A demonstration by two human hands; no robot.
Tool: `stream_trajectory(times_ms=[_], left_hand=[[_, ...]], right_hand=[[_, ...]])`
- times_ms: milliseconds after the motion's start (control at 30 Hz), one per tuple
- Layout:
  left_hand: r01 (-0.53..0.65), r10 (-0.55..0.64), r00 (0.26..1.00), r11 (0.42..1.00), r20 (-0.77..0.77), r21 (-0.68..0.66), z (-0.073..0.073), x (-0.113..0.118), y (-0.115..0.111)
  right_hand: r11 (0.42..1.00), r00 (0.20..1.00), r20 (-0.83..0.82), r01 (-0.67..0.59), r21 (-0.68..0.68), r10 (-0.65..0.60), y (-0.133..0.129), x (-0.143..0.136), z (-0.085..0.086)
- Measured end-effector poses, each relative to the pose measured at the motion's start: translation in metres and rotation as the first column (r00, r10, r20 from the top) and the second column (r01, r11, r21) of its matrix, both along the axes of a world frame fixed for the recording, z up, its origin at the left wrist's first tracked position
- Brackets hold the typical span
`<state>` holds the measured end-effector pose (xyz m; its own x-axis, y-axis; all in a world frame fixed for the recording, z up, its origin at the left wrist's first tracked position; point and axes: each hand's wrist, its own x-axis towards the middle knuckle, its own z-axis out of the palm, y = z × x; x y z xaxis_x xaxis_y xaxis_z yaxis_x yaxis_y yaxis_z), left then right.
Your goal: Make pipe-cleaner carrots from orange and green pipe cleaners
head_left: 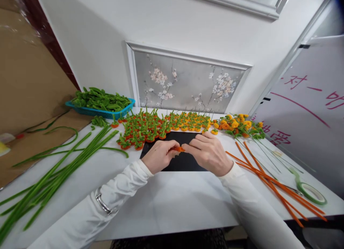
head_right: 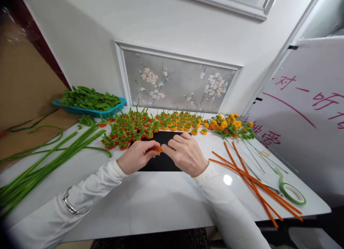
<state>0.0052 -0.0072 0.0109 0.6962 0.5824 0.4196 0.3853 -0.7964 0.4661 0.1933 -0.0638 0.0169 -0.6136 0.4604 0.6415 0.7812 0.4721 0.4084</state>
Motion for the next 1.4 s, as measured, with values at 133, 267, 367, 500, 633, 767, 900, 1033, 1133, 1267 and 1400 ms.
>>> stream_trajectory(times_ms=[133,267,367,500,633,767,900,1033,1133,1267,1400], left_hand=[[-0.011,0.01,1.0,1.0,0.029,0.029,-0.002,0.001,0.001],[-0.07,0.07,0.994,0.998,0.083,-0.006,0.0,-0.001,0.004],[-0.032,0.043,0.991,0.995,0.123,-0.091,0.001,-0.004,0.005],[-0.016,0.025,0.994,0.997,0.11,-0.078,0.002,-0.005,0.003],[-0.037,0.024,0.992,0.994,0.121,0.104,0.002,-0.004,0.001],[-0.07,0.024,0.978,0.974,0.205,0.217,0.0,-0.004,-0.001],[-0.152,0.084,0.952,0.964,0.295,0.216,0.0,-0.005,-0.004],[-0.169,0.133,0.931,0.983,0.339,0.078,0.002,-0.003,-0.005],[-0.155,0.144,0.927,0.988,0.346,0.006,0.002,-0.003,-0.005],[-0.137,0.126,0.91,0.991,0.395,-0.001,0.004,-0.003,-0.006],[-0.132,0.121,0.924,0.991,0.362,0.007,0.007,-0.005,-0.006]], right_hand=[[1.0,0.999,-0.044,0.002,-0.022,-0.003,0.003,0.004,-0.004],[0.999,0.988,-0.154,-0.004,-0.049,-0.004,0.007,0.01,-0.007],[0.999,0.982,-0.189,-0.016,-0.051,0.006,0.008,0.012,-0.008],[0.997,0.979,-0.202,-0.032,-0.068,0.018,0.008,0.009,-0.01],[0.994,0.964,-0.264,-0.064,-0.093,0.038,0.008,0.005,-0.011],[0.977,0.908,-0.417,-0.121,-0.177,0.037,0.006,0.008,-0.009],[0.972,0.876,-0.481,-0.136,-0.191,0.028,0.008,0.014,-0.009],[0.983,0.892,-0.451,-0.102,-0.152,0.023,0.009,0.016,-0.01],[0.991,0.897,-0.44,-0.085,-0.107,0.029,0.008,0.015,-0.009],[0.996,0.902,-0.429,-0.071,-0.061,0.038,0.006,0.014,-0.008],[0.999,0.901,-0.432,-0.053,-0.01,0.043,0.004,0.014,-0.008]])
